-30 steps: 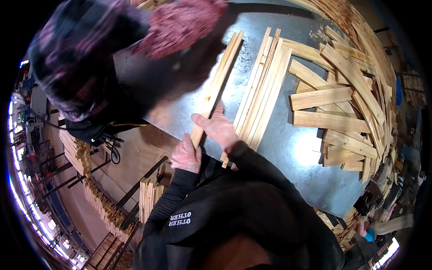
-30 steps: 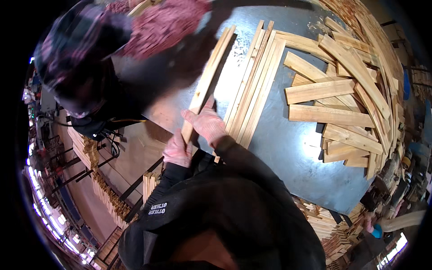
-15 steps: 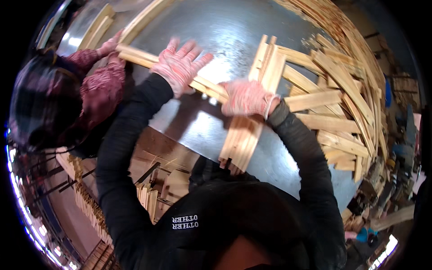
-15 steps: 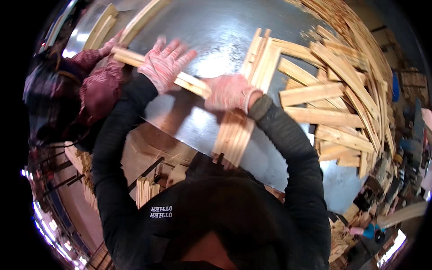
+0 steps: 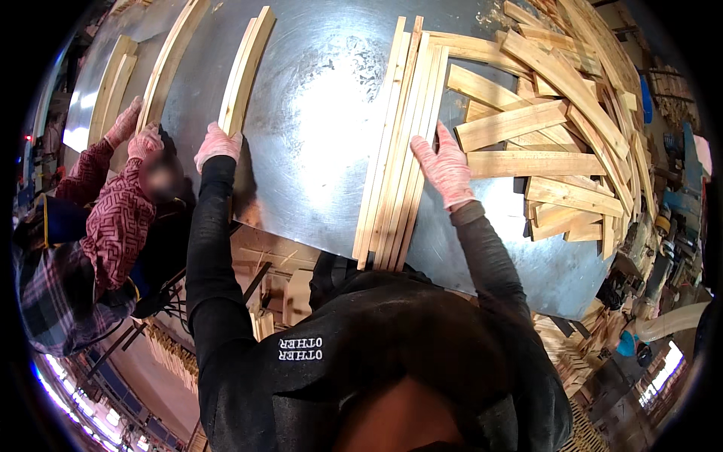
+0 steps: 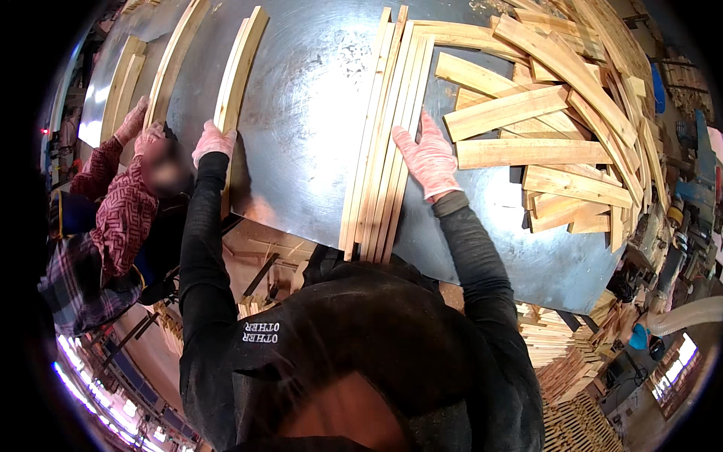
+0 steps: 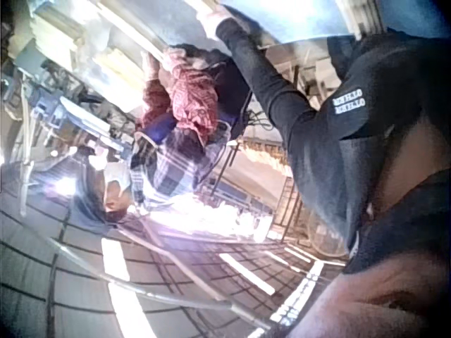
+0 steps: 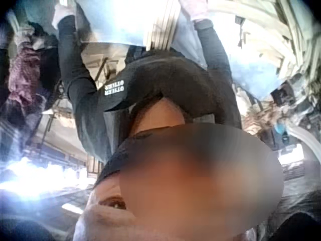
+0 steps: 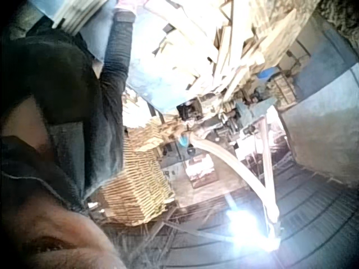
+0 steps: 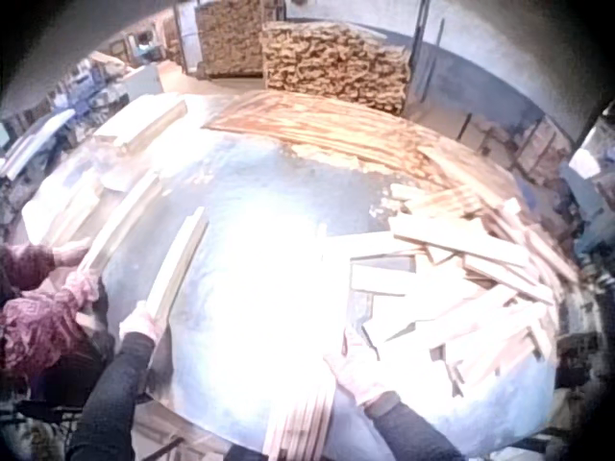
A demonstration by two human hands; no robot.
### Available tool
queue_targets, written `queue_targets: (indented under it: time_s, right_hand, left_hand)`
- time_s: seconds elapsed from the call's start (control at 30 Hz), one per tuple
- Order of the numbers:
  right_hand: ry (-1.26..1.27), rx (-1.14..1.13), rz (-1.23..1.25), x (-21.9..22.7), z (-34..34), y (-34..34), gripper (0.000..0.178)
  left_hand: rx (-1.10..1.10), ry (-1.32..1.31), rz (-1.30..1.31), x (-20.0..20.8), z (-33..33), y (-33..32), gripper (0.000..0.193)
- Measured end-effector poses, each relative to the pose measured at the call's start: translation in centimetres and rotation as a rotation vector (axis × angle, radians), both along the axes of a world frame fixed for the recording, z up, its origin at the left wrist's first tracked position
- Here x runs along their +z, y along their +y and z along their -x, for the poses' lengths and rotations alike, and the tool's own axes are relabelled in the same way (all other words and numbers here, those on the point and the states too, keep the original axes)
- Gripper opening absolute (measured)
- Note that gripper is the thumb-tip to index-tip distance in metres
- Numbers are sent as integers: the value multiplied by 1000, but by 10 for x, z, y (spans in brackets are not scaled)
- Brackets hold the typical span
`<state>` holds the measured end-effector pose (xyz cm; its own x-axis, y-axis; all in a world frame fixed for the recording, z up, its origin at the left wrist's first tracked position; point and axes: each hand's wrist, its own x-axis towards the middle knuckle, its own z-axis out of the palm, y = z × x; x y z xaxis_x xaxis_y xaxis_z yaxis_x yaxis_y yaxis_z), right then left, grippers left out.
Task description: The person sorts wooden planks on a metal table, picking them up from a disorganized pile and arranging them into neat stacks. The person wears pink gloves and handles the wood by hand, organizing the pieces into parallel rows.
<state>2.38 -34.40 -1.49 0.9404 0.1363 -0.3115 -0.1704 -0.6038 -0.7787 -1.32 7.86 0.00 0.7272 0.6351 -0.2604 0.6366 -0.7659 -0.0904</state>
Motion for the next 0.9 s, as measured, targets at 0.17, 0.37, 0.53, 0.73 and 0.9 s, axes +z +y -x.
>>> queue_targets:
  time_s: [0.17, 0.37, 0.53, 0.73, 0.9]
  right_hand:
    - [-6, -89, 197, -14, 18, 26, 124]
    - [20, -162, -11, -36, 12, 12, 120]
    - [39, -314, -240, -36, 16, -4, 104]
    - [-106, -435, -340, -54, 26, -36, 88]
    - [-47, -340, -93, -54, 25, -44, 87]
  left_hand:
    - [-407, -715, 542, -17, 16, -95, 75]
    - [-629, -771, 434, 5, 19, -233, 74]
    - [-705, -427, 185, -11, 24, -287, 71]
    - [-552, -107, 192, -26, 29, -296, 67]
    - [-422, -386, 480, -32, 38, -261, 47]
